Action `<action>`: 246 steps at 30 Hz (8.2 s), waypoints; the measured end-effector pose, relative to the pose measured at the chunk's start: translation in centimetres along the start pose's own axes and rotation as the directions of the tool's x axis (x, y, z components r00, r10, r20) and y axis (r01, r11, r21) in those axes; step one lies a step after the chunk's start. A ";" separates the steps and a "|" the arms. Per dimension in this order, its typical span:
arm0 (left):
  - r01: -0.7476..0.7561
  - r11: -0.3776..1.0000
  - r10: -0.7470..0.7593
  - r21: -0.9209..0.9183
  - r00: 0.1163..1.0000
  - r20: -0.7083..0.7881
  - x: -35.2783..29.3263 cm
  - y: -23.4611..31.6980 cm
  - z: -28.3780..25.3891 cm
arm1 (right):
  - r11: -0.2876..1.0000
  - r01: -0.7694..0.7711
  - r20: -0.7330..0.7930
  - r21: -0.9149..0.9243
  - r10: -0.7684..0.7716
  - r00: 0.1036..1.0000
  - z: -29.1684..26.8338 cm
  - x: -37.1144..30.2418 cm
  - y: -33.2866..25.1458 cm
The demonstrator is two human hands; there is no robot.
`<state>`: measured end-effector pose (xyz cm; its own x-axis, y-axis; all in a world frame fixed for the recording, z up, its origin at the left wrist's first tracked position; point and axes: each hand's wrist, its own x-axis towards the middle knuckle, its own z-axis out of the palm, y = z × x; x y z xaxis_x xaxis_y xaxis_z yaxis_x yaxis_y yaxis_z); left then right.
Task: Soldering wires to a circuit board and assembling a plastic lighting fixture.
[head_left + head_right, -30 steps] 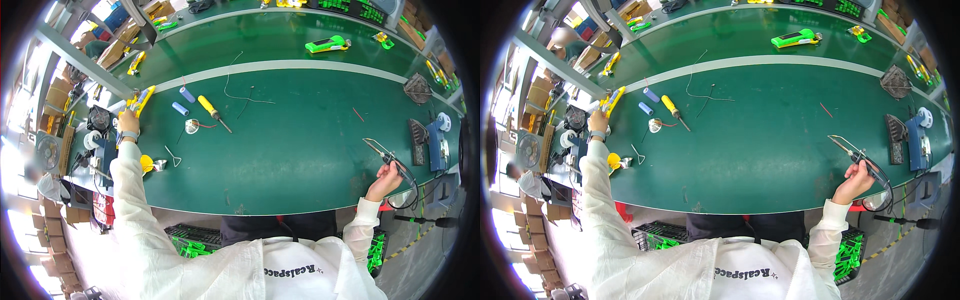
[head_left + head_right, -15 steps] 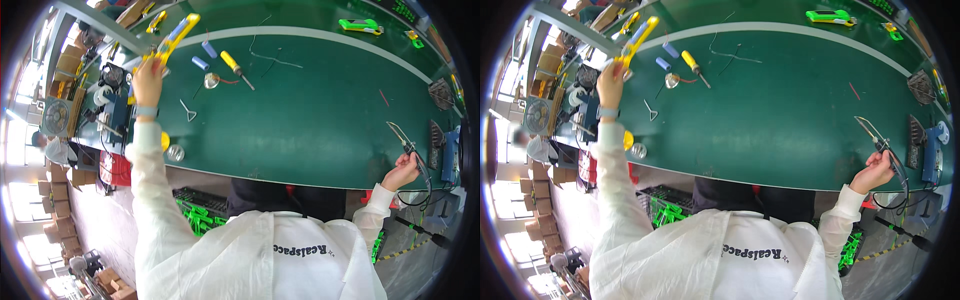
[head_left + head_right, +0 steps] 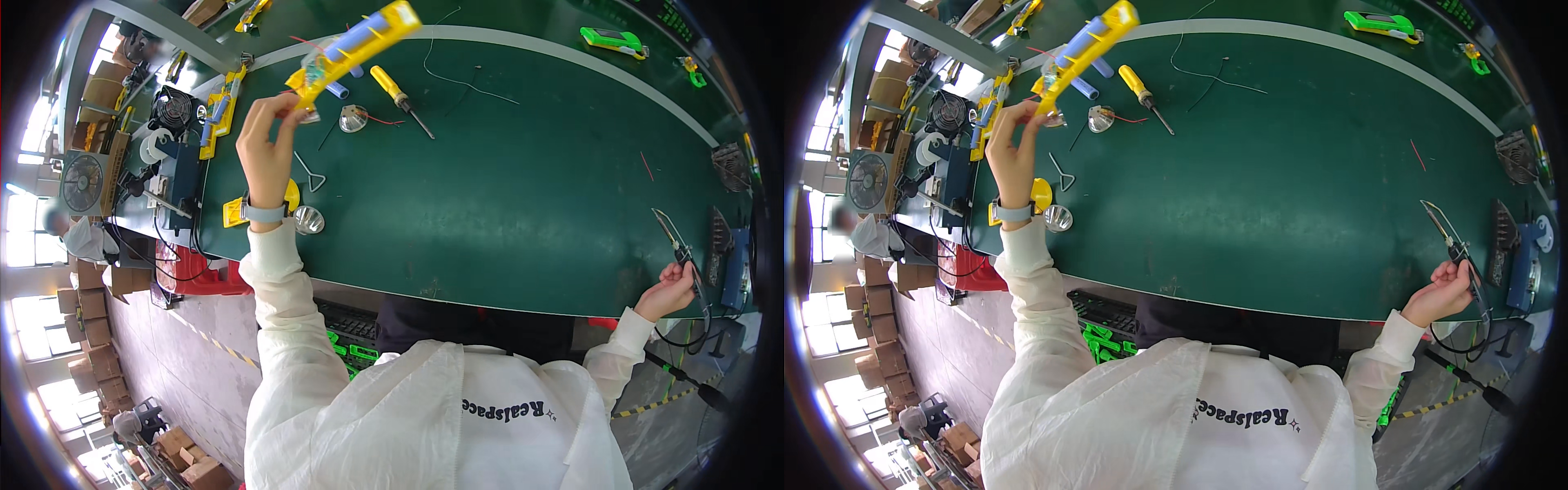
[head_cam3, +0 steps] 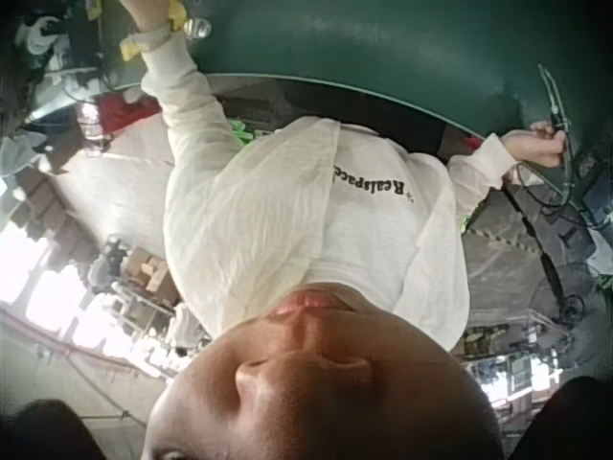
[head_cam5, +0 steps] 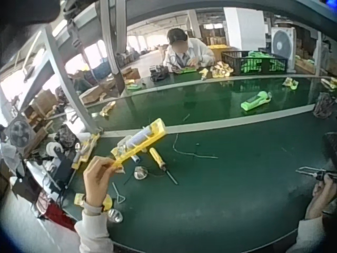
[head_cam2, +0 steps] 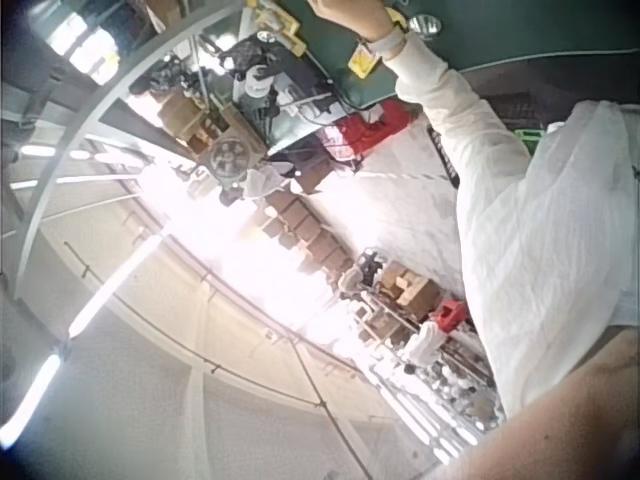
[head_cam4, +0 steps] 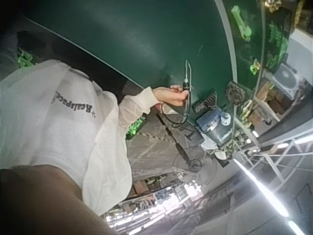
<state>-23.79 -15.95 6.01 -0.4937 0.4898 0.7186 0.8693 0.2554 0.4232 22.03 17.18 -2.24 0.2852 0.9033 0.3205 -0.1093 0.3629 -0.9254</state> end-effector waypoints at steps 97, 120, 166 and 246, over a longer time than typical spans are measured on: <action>0.349 0.307 -0.914 0.886 -0.152 0.377 -88.7 7.7 -6.1 | 0.885 -0.460 0.539 0.065 0.357 0.763 -4.7 21.0 4.5; 0.615 0.026 -0.730 -0.788 0.551 0.405 -21.6 16.0 -2.6 | 0.881 -0.422 0.434 0.215 0.301 0.849 -3.1 -0.4 -1.0; -0.452 0.884 0.281 0.122 0.721 0.633 -4.2 17.4 4.7 | 0.923 -0.299 0.305 0.242 0.220 0.926 -0.2 -4.5 -3.3; -0.135 0.987 0.158 -0.092 0.934 0.321 -8.3 21.6 14.1 | 0.910 -0.221 0.838 0.350 -0.198 0.508 2.6 1.4 0.3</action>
<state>-0.59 -2.74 1.39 -0.3161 0.7654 0.5606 0.9223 0.1093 0.3707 19.92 19.17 -1.51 -0.6314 0.5789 0.5159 -0.4955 0.2106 -0.8427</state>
